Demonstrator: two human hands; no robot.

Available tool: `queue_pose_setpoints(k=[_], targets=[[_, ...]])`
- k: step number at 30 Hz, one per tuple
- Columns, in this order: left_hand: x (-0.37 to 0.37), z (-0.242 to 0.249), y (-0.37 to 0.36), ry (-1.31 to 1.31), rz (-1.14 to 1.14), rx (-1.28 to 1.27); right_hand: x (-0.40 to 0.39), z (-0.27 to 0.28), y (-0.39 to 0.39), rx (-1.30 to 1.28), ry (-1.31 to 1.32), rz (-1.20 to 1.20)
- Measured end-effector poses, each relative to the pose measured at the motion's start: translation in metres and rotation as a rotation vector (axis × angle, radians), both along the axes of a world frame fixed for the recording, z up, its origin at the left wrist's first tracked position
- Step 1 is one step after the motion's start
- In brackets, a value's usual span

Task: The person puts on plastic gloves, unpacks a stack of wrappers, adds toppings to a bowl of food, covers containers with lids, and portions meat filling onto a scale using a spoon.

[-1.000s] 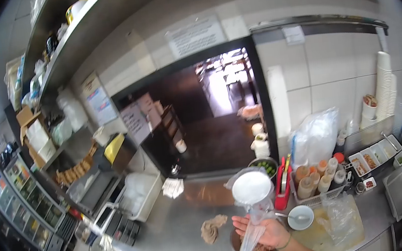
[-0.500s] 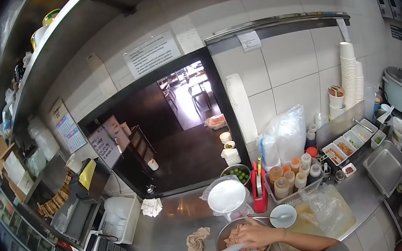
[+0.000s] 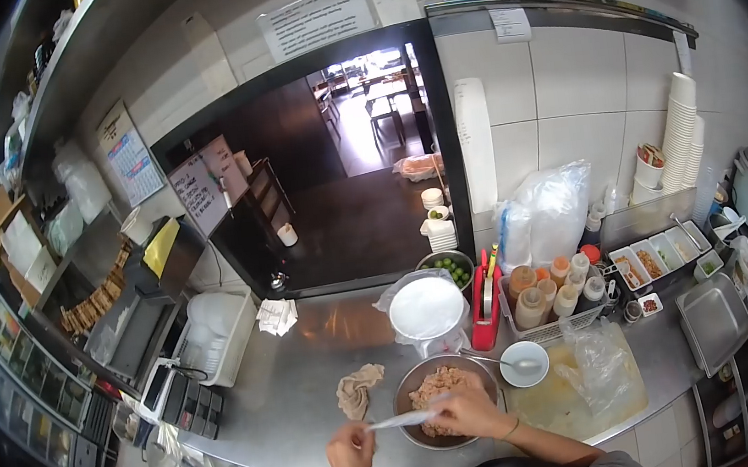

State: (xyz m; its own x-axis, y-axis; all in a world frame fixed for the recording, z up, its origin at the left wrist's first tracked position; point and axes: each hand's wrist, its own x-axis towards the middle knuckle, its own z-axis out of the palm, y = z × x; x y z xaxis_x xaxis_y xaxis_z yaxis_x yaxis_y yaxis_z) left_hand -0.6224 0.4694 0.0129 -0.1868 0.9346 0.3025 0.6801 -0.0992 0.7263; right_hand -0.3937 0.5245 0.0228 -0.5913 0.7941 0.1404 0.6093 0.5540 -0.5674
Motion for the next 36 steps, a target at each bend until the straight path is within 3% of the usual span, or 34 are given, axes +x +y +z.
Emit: queue_pose_setpoints(k=[1, 2, 3, 5, 6, 8, 9, 12, 16, 17, 19, 21, 23, 24, 27, 29, 30, 31, 33, 36], targets=[[0.000, 0.002, 0.001, -0.080, 0.096, 0.056, -0.009, -0.007, -0.004, -0.236, 0.105, 0.179], [0.000, -0.004, 0.006, -0.239, 0.036, 0.220, -0.019, -0.020, -0.009, -0.471, 0.208, 0.358], [0.004, -0.004, 0.004, -0.475, -0.039, 0.174, -0.028, -0.026, -0.013, -0.709, 0.312, 0.538], [0.010, -0.003, -0.002, -0.943, -0.192, 0.078, -0.037, -0.027, -0.014, -0.368, 0.241, 0.502], [0.002, -0.019, -0.004, -1.059, -0.383, 0.032, -0.039, -0.027, -0.016, -0.203, 0.204, 0.480], [0.010, -0.005, -0.005, -0.902, -0.657, 0.171, -0.037, -0.017, 0.004, 0.001, 0.431, 0.465], [0.014, 0.002, -0.005, -0.820, -0.790, 0.230, -0.032, 0.002, 0.012, 0.127, 0.413, 0.431], [0.015, 0.008, -0.003, -0.866, -0.754, 0.106, -0.018, 0.075, 0.013, 0.472, 0.331, 0.272], [0.019, -0.006, -0.012, -1.334, -0.805, -0.106, -0.012, 0.082, 0.013, 0.409, 0.151, 0.423], [0.019, -0.008, -0.014, -1.460, -0.809, -0.158, -0.010, 0.081, 0.013, 0.257, 0.169, 0.423], [0.013, -0.006, -0.015, -1.367, -0.900, -0.208, -0.003, 0.076, 0.014, -0.041, 0.200, 0.425], [0.011, 0.000, -0.017, -1.284, -0.971, -0.230, -0.004, 0.061, 0.015, -0.129, 0.342, 0.457], [0.015, 0.013, -0.020, -1.044, -0.774, -0.217, -0.008, 0.047, 0.010, -0.270, 0.520, 0.419], [0.016, 0.018, -0.020, -0.923, -0.675, -0.209, -0.010, 0.041, 0.007, -0.491, 0.630, 0.381], [0.021, 0.025, -0.017, -0.253, -0.339, 0.150, -0.018, 0.020, -0.002, -1.144, 0.986, 0.291], [0.032, 0.035, -0.015, 0.004, -0.116, 0.307, -0.024, 0.001, -0.005, -1.566, 1.278, 0.280], [0.038, 0.038, -0.013, 0.128, -0.034, 0.370, -0.030, -0.003, -0.005, -1.739, 1.428, 0.457], [0.042, 0.039, -0.013, 0.251, 0.049, 0.431, -0.032, -0.004, -0.009, -1.722, 1.457, 0.344], [0.048, 0.039, -0.012, 0.242, 0.089, 0.453, -0.040, 0.009, -0.021, -1.675, 1.506, 0.123], [0.048, 0.039, -0.011, 0.233, 0.105, 0.471, -0.040, 0.020, -0.024, -1.455, 1.561, 0.248]])
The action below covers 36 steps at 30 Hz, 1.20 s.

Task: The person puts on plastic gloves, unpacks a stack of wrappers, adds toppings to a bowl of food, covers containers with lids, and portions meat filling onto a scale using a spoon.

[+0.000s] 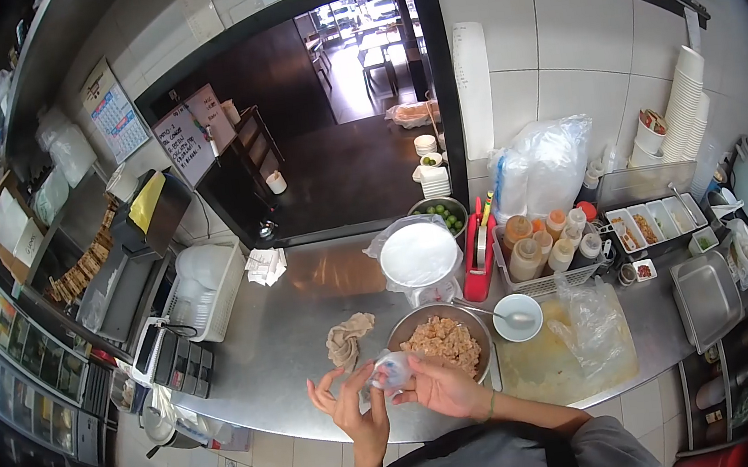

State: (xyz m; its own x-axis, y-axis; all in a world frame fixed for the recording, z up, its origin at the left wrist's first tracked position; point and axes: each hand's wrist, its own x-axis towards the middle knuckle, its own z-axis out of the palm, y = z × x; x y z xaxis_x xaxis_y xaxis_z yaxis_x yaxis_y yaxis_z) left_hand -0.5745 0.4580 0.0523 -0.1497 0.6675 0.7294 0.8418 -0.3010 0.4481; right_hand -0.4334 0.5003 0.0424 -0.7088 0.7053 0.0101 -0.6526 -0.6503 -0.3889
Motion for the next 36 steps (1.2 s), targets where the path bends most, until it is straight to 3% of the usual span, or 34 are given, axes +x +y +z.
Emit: queue_pose_setpoints(k=[1, 3, 6, 8, 11, 15, 20, 23, 26, 27, 30, 33, 36], targets=[[0.000, 0.000, 0.000, -0.003, -0.002, 0.004, -0.002, 0.000, -0.002, 0.227, -0.092, -0.101], [0.001, -0.007, 0.006, -0.330, -0.141, 0.009, -0.005, -0.002, -0.008, 0.680, -0.277, -0.301], [0.017, -0.009, 0.011, -0.864, -0.374, -0.001, 0.001, 0.012, -0.014, 1.286, -0.855, -0.716], [0.026, -0.009, 0.010, -1.178, -0.514, -0.047, -0.002, 0.001, -0.014, 1.266, -0.830, -0.819], [0.029, -0.012, 0.012, -1.372, -0.642, -0.150, -0.003, -0.002, -0.014, 1.251, -0.795, -0.935], [0.032, -0.017, 0.010, -1.182, -0.558, -0.118, -0.009, -0.019, -0.011, 1.047, -0.678, -0.899], [0.039, -0.012, 0.003, -0.850, -0.329, -0.050, -0.007, -0.024, -0.004, 1.082, -0.631, -0.865], [0.038, -0.010, -0.001, -0.916, -0.351, -0.127, -0.005, -0.022, -0.004, 1.043, -0.613, -0.805], [0.018, -0.033, 0.000, -1.193, -0.634, -0.212, -0.004, -0.018, -0.009, 0.957, -0.585, -0.649], [0.015, -0.032, 0.001, -1.254, -0.629, -0.238, -0.003, -0.015, -0.011, 0.924, -0.575, -0.589], [0.009, -0.033, -0.003, -1.422, -0.615, -0.381, 0.003, 0.009, -0.004, 1.374, -1.100, -0.859], [0.003, -0.035, -0.009, -1.538, -0.598, -0.595, 0.011, 0.014, 0.002, 1.939, -1.096, -0.856], [-0.009, -0.050, -0.019, -1.454, -0.649, -0.731, 0.011, -0.001, -0.004, 1.959, -1.135, -0.676]])
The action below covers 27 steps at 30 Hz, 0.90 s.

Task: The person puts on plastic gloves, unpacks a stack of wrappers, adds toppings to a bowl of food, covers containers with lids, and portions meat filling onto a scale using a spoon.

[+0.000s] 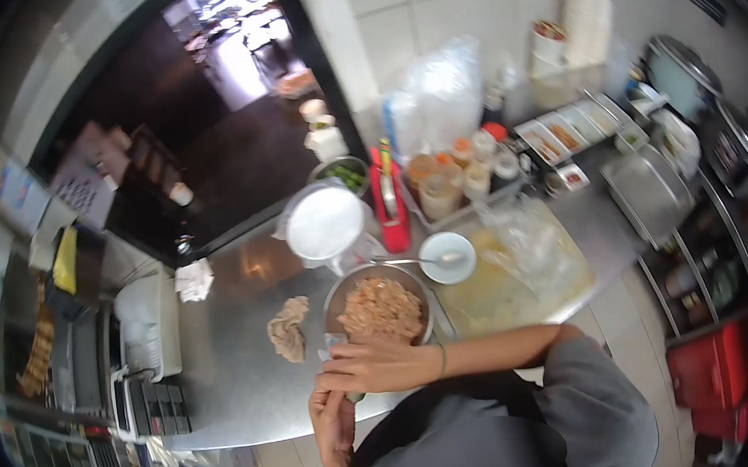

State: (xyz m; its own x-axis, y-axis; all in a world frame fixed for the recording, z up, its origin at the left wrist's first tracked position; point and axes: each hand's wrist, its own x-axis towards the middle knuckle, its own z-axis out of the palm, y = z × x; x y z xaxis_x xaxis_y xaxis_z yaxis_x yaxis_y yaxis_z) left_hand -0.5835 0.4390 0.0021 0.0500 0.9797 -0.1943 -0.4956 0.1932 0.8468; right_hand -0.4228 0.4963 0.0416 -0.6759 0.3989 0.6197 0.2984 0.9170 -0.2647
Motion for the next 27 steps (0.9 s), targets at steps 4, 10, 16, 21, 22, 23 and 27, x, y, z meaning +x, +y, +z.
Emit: queue_pose_setpoints(k=[4, 10, 16, 21, 22, 23, 27], targets=[[-0.020, -0.023, -0.006, 0.213, -0.124, 0.015, -0.004, -0.024, -0.009, -0.007, 0.014, 0.031], [-0.027, -0.014, -0.015, 0.230, -0.267, -0.154, -0.007, -0.011, -0.020, -0.195, 0.150, 0.170], [-0.035, 0.013, 0.001, 0.220, -0.539, 0.041, 0.006, 0.019, -0.023, -0.173, 0.216, 0.182], [-0.035, 0.024, 0.015, 0.450, -0.627, 0.225, 0.016, 0.018, -0.024, -0.238, 0.228, 0.099], [-0.037, 0.021, 0.021, 0.499, -0.621, 0.271, 0.018, 0.018, -0.024, -0.282, 0.245, 0.077], [-0.042, 0.015, 0.032, 0.561, -0.532, 0.331, 0.027, 0.021, -0.021, -0.336, 0.252, -0.003], [-0.090, -0.030, 0.126, 0.797, 0.014, 0.424, 0.082, 0.010, -0.022, -0.486, 0.424, -0.407]])
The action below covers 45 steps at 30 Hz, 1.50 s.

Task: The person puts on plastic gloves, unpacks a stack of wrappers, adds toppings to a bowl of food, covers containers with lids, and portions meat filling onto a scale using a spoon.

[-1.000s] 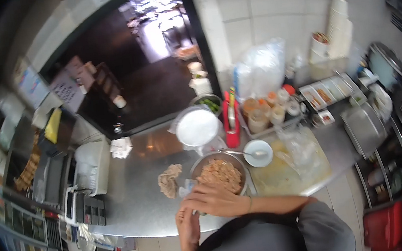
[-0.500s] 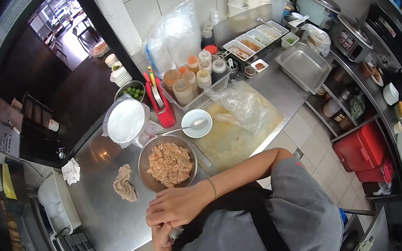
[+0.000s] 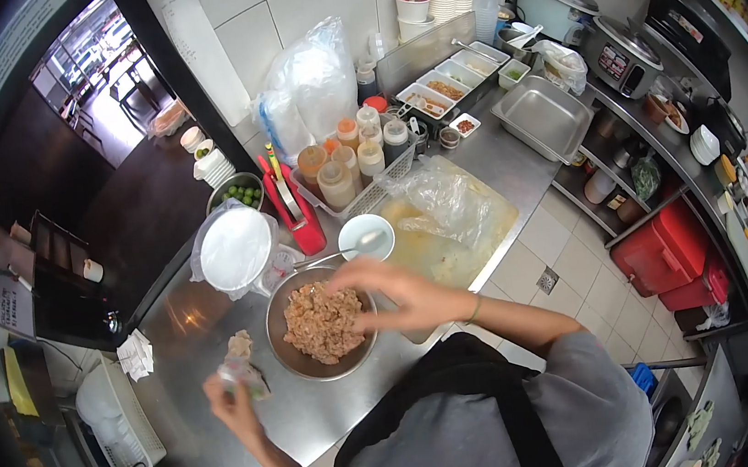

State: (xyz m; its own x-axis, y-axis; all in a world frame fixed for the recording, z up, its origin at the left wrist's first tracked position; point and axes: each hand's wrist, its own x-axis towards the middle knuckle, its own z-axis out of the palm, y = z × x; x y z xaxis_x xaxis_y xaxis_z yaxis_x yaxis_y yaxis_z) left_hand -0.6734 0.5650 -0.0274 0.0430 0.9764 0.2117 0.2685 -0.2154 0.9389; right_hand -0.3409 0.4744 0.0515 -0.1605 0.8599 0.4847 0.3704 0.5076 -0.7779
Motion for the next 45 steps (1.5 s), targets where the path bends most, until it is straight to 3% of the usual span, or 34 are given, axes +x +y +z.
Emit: queue_pose_setpoints(k=[2, 4, 6, 9, 11, 15, 18, 20, 21, 24, 25, 27, 28, 29, 30, 31, 33, 36, 42, 45], targets=[[-0.040, -0.048, 0.070, 0.242, 0.294, 0.250, 0.032, -0.040, -0.008, -0.093, 0.252, -0.353], [-0.076, -0.100, 0.134, 0.383, 0.536, 0.267, 0.071, -0.080, -0.011, -0.229, 0.617, -0.681], [-0.110, -0.154, 0.187, 0.524, 0.591, 0.153, 0.102, -0.099, -0.020, -0.240, 0.836, -0.864], [-0.115, -0.171, 0.199, 0.660, 0.598, -0.078, 0.134, -0.123, -0.023, -0.274, 0.991, -1.072], [-0.103, -0.168, 0.194, 0.723, 0.649, -0.268, 0.153, -0.143, -0.019, -0.327, 1.037, -1.062], [-0.087, -0.143, 0.164, 0.729, 0.766, -0.009, 0.163, -0.144, -0.012, -0.460, 1.117, -0.851], [-0.089, -0.113, 0.142, 0.669, 0.687, 0.287, 0.167, -0.137, -0.009, -0.447, 0.648, -0.496], [-0.070, -0.069, 0.108, 0.661, 0.573, 0.503, 0.157, -0.112, -0.004, -0.526, 0.264, -0.387], [-0.049, -0.039, 0.086, 0.656, 0.538, 0.476, 0.151, -0.100, -0.003, -0.560, 0.073, -0.324], [0.025, 0.034, 0.026, 0.572, 0.417, 0.571, 0.144, -0.086, 0.008, -0.495, 0.341, -0.234], [0.053, 0.049, 0.008, 0.509, 0.382, 0.576, 0.139, -0.075, 0.008, -0.446, 0.580, -0.201], [0.109, 0.055, -0.024, 0.370, 0.270, 0.593, 0.128, -0.051, 0.003, -0.357, 1.050, -0.128], [0.139, 0.053, -0.040, 0.294, 0.191, 0.606, 0.127, -0.048, 0.002, -0.315, 1.145, -0.050], [0.171, 0.053, -0.054, 0.378, 0.096, 0.698, 0.126, -0.046, 0.001, -0.276, 1.240, 0.029], [0.215, 0.036, -0.070, 0.076, 0.047, 0.580, 0.126, -0.046, -0.001, -0.238, 1.335, 0.106], [0.237, 0.030, -0.078, 0.410, -0.214, 0.711, 0.127, -0.046, -0.004, -0.232, 1.361, 0.127], [0.301, 0.028, -0.092, 0.453, -0.302, 0.761, 0.133, -0.047, -0.012, -0.227, 1.413, 0.163], [0.362, 0.032, -0.097, 0.405, -0.174, 0.527, 0.154, -0.051, -0.031, -0.283, 1.453, 0.207], [0.418, 0.009, -0.105, 0.565, -0.180, 0.502, 0.212, -0.057, -0.070, -0.183, 1.282, 0.038], [0.448, 0.006, -0.110, 0.564, -0.203, 0.632, 0.237, -0.082, -0.081, 0.009, 0.656, -0.228]])
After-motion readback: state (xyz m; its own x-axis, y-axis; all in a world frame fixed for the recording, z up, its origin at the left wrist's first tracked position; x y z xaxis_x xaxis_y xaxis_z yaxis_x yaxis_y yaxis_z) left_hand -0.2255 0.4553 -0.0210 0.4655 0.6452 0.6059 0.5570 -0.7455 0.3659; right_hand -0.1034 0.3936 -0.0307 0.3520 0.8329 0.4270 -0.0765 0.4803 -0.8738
